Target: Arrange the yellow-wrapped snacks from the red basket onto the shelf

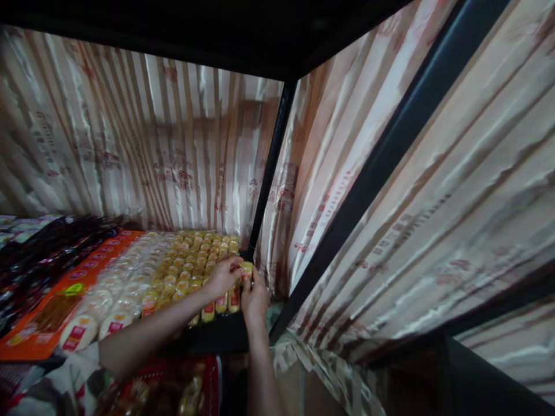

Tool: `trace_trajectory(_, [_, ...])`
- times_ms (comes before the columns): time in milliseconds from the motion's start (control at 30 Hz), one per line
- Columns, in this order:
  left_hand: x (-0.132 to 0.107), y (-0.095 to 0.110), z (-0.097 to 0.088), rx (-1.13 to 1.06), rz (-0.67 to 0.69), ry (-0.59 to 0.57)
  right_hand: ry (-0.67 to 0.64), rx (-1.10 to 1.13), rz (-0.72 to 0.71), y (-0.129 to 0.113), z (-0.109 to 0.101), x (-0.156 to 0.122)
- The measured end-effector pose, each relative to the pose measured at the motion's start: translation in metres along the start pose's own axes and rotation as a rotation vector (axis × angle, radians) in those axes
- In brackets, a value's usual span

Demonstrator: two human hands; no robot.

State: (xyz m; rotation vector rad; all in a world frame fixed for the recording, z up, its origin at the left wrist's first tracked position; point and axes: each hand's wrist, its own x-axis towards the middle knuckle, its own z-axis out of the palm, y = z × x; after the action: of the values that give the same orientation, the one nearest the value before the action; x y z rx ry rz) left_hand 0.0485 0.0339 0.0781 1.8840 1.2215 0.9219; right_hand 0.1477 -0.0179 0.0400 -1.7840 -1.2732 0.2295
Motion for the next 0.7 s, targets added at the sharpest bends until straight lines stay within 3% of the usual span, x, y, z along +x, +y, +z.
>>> trace_trajectory(333, [0.062, -0.001, -0.001, 0.305, 0.068, -0.041, 0.036, -0.083, 0.047, -0.009, 0.022, 0.057])
trace_trajectory(700, [0.121, -0.012, -0.006, 0.695, 0.247, -0.116, -0.020, -0.243, 0.084, -0.004, 0.047, 0.105])
